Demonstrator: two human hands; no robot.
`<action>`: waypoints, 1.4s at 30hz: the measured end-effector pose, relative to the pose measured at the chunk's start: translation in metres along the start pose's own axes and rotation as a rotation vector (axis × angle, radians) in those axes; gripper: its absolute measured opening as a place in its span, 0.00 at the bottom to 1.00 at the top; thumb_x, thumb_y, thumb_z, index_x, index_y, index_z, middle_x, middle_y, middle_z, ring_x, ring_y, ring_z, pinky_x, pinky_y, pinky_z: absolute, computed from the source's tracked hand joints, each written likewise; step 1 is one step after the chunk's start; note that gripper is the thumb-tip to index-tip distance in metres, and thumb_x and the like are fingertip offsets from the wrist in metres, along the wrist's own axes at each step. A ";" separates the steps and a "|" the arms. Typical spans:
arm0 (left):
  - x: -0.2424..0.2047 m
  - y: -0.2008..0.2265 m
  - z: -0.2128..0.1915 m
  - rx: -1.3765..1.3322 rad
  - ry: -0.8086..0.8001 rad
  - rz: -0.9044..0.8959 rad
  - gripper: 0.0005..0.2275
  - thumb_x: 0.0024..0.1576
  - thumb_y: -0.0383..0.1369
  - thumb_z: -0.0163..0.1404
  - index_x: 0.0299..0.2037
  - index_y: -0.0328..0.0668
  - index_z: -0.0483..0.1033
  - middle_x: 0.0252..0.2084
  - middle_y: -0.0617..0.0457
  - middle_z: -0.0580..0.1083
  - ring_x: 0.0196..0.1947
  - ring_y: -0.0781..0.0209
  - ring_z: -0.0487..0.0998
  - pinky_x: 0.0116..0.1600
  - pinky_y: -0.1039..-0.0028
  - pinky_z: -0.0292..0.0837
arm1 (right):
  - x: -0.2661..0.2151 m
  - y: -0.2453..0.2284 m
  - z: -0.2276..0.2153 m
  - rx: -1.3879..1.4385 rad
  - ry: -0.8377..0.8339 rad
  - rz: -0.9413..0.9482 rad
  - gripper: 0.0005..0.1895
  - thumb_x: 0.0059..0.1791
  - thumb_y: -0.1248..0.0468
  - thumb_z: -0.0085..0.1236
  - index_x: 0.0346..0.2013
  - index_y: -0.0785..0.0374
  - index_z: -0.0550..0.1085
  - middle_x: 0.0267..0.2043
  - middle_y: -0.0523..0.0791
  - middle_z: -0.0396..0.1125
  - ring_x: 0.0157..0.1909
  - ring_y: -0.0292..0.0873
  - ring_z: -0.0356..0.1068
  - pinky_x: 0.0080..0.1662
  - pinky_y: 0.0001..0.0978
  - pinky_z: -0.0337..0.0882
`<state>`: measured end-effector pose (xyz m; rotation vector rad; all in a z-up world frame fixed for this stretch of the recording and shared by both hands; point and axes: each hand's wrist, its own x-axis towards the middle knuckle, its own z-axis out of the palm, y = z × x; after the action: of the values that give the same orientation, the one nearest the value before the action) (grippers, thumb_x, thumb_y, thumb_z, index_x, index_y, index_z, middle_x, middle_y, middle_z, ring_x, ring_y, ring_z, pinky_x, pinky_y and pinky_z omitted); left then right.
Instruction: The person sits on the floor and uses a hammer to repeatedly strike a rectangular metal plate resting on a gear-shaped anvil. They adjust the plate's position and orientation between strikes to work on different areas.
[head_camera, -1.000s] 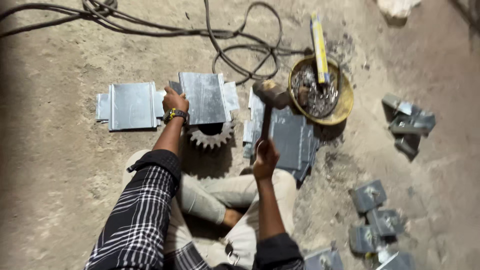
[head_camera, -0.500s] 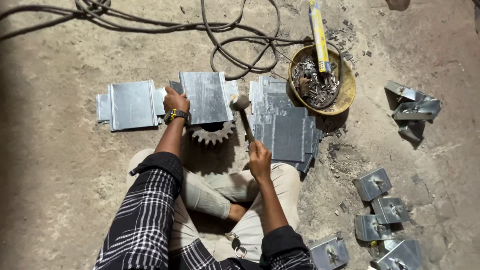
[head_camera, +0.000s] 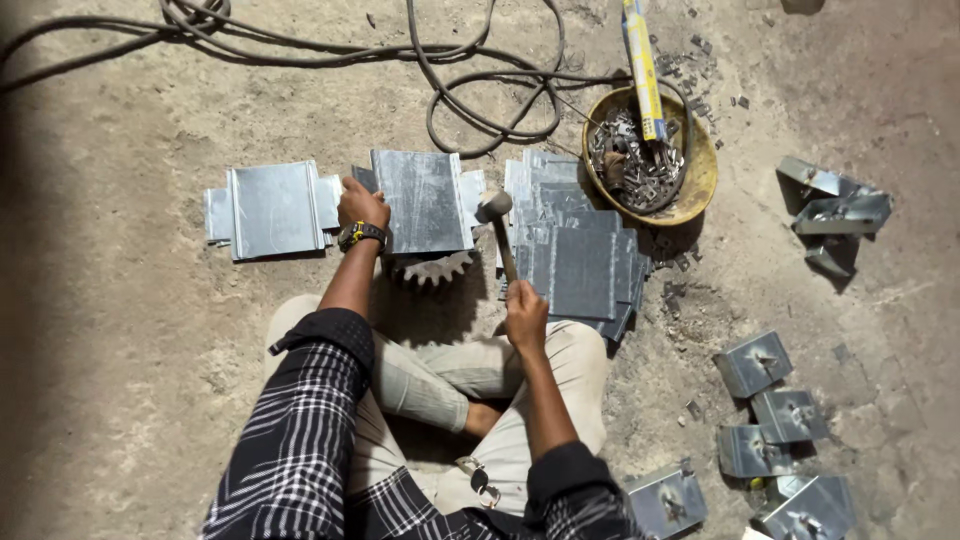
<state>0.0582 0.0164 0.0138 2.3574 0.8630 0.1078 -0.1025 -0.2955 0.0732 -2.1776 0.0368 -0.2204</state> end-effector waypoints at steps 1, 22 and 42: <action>-0.003 0.000 0.000 0.003 -0.009 -0.006 0.20 0.53 0.35 0.63 0.46 0.32 0.66 0.36 0.34 0.78 0.39 0.35 0.82 0.43 0.52 0.77 | 0.002 -0.008 -0.009 0.047 0.007 -0.011 0.22 0.56 0.53 0.44 0.29 0.69 0.72 0.19 0.47 0.63 0.21 0.40 0.62 0.26 0.39 0.59; -0.029 -0.011 -0.006 0.023 -0.049 0.035 0.22 0.54 0.35 0.61 0.50 0.29 0.64 0.36 0.31 0.78 0.38 0.34 0.81 0.44 0.52 0.78 | 0.012 -0.026 -0.014 0.199 0.124 -0.122 0.19 0.59 0.56 0.45 0.31 0.67 0.69 0.18 0.51 0.59 0.20 0.47 0.59 0.28 0.46 0.56; -0.053 -0.015 -0.018 0.038 -0.059 0.039 0.21 0.55 0.36 0.61 0.47 0.28 0.65 0.37 0.32 0.78 0.39 0.35 0.82 0.44 0.53 0.78 | 0.019 -0.039 0.007 0.351 0.212 -0.289 0.18 0.58 0.56 0.40 0.30 0.65 0.68 0.20 0.43 0.57 0.21 0.41 0.58 0.27 0.37 0.56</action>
<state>0.0032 0.0022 0.0264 2.4008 0.7975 0.0386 -0.0846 -0.2691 0.1040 -1.7962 -0.1851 -0.5773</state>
